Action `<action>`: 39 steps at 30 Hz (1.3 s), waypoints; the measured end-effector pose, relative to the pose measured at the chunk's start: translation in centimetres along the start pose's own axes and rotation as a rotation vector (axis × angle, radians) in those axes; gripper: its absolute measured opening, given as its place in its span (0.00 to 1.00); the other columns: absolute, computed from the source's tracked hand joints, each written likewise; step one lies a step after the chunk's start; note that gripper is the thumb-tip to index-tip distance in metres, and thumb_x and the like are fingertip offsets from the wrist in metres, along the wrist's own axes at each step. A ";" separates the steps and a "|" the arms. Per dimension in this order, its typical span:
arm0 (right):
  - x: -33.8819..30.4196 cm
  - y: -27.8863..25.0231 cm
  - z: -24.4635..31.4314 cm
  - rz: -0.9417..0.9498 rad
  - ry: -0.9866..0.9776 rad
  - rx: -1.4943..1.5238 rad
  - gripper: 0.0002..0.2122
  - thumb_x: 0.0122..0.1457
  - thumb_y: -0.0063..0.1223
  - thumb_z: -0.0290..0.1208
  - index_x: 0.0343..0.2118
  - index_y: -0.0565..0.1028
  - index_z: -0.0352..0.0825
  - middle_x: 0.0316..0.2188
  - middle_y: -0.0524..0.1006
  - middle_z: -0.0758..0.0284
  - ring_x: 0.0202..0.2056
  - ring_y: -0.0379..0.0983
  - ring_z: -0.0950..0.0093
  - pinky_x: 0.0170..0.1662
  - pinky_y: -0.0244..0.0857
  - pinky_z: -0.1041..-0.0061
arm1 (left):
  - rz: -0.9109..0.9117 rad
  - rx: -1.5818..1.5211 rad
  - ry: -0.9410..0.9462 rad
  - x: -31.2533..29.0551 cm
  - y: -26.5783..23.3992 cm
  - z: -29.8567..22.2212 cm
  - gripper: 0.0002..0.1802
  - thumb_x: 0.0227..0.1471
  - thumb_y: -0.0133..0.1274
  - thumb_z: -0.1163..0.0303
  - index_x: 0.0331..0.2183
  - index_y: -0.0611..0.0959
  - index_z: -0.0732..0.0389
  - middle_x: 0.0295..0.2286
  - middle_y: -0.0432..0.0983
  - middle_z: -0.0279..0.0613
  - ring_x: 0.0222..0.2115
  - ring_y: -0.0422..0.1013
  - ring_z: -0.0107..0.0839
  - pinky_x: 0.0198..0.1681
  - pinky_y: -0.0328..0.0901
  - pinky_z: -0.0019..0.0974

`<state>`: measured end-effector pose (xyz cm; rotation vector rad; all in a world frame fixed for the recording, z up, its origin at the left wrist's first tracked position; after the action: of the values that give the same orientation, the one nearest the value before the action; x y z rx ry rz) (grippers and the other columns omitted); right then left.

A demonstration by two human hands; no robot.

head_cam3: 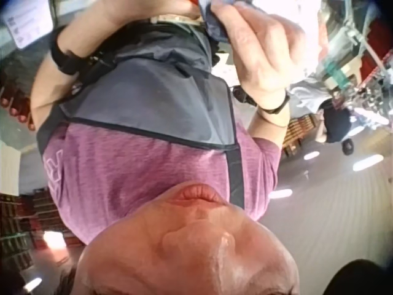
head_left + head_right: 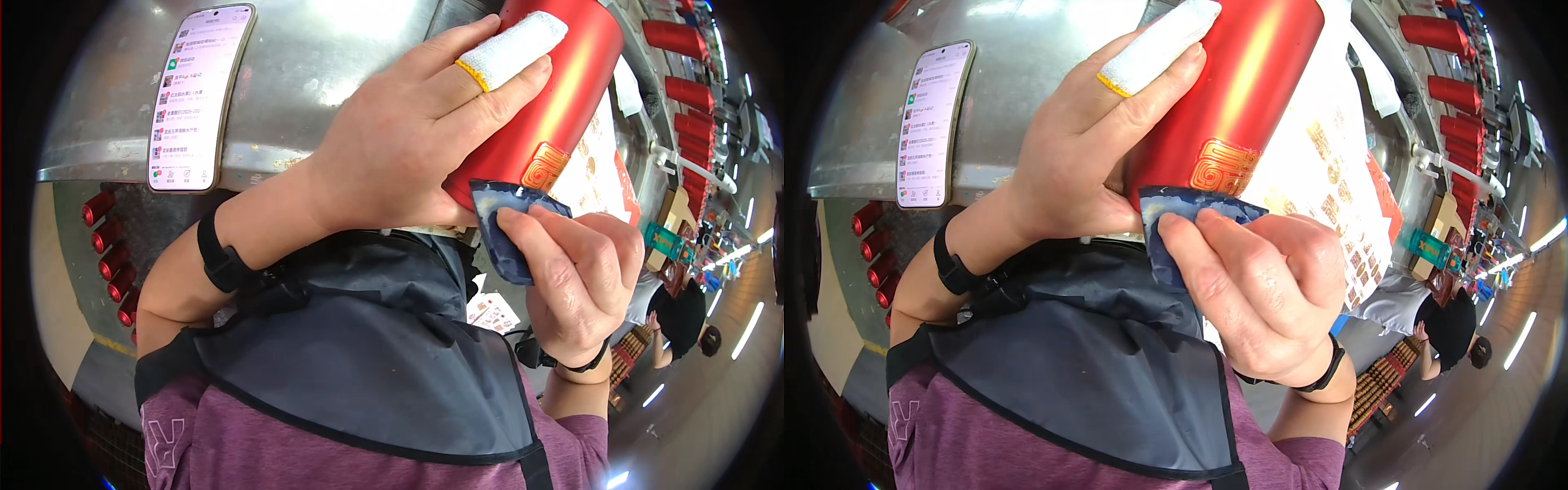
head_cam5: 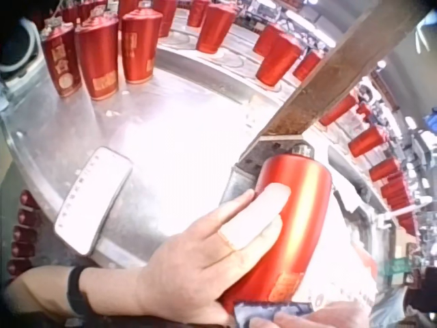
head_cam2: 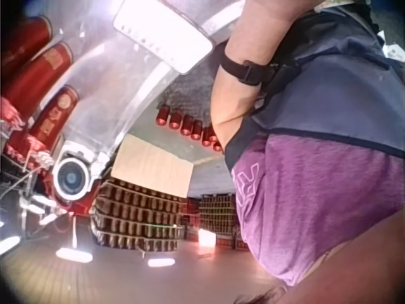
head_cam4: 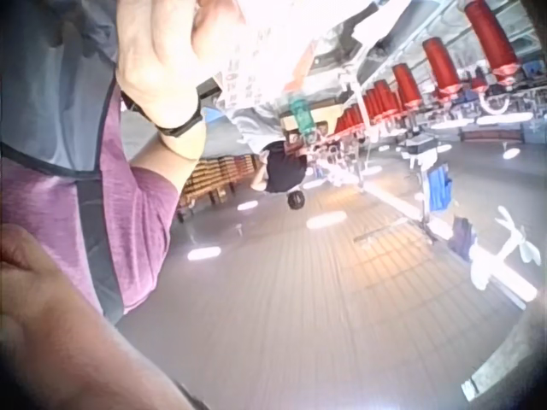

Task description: Applying decorative and informational labels to red liquor bottles and wiping them clean on a factory production line.

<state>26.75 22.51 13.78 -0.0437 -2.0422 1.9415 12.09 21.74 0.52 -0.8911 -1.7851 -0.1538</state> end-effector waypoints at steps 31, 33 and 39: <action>-0.4 0.3 -2.0 -0.126 0.149 0.260 0.19 0.37 0.61 0.24 0.38 0.83 0.39 0.30 0.79 0.70 0.30 0.71 0.71 0.33 0.63 0.73 | 0.330 -0.274 -0.191 -0.8 -1.6 1.0 0.65 0.26 0.77 0.56 0.63 0.62 0.67 0.58 0.65 0.55 0.53 0.69 0.48 0.54 0.65 0.42; -0.3 0.4 -3.4 -0.158 0.167 0.291 0.17 0.40 0.61 0.22 0.38 0.83 0.39 0.27 0.77 0.70 0.28 0.70 0.70 0.33 0.63 0.72 | 0.329 -0.240 -0.183 -0.8 -1.6 1.3 0.66 0.26 0.77 0.56 0.64 0.62 0.66 0.58 0.66 0.55 0.52 0.70 0.48 0.53 0.66 0.42; -0.7 0.6 -2.1 -0.169 0.148 0.347 0.17 0.38 0.63 0.23 0.37 0.84 0.39 0.28 0.78 0.70 0.29 0.71 0.71 0.32 0.65 0.73 | 0.399 -0.294 -0.347 1.1 -3.1 -0.5 0.68 0.27 0.77 0.57 0.66 0.56 0.65 0.55 0.68 0.53 0.45 0.71 0.47 0.49 0.65 0.41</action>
<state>27.80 24.46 13.14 0.0621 -1.5422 2.0861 10.37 19.88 2.63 -1.5432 -1.8852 -0.0003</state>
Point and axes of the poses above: each hand's wrist, its own x-axis towards the middle knuckle, its own y-axis out of the palm, z = x × y, the point moved 4 cm from there along x, towards the middle knuckle
